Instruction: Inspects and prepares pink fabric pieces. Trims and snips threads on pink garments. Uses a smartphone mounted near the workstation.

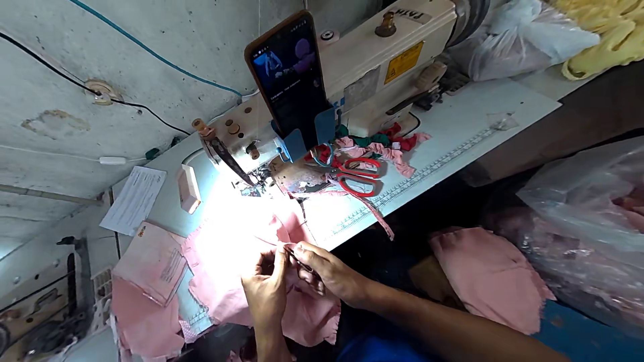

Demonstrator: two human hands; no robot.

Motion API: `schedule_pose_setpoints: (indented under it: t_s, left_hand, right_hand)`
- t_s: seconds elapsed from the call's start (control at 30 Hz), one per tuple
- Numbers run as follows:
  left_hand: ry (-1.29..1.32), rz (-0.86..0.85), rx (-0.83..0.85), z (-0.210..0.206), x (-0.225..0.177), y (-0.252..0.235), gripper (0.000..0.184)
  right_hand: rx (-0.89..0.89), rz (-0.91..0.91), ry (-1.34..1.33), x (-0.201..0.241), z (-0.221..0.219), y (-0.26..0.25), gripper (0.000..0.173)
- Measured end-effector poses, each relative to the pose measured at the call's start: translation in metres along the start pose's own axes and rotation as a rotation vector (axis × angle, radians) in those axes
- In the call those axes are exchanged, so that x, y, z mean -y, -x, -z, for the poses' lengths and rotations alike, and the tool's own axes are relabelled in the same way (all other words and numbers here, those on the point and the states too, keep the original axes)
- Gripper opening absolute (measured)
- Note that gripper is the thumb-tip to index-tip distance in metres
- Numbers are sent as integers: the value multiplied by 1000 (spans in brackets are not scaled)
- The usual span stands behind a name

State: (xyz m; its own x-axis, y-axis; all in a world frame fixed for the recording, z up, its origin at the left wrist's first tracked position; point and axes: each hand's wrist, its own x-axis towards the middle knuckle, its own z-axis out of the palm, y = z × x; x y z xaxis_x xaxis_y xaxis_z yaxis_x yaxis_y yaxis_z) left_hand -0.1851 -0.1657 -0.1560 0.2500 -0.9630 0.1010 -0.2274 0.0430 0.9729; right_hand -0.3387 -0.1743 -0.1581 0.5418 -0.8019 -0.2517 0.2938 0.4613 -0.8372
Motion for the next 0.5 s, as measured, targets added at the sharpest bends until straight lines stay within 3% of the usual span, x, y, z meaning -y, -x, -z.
schedule_pose_setpoints:
  t_s: [0.17,0.5]
  left_hand:
    - [-32,-22,0,1,-1,-1,8]
    - [-25,-31,13,1,4,-4,7]
  right_hand:
    - [0,22,-11,1,0,-2,22]
    - [-46,7,-9,3,4,-6,29]
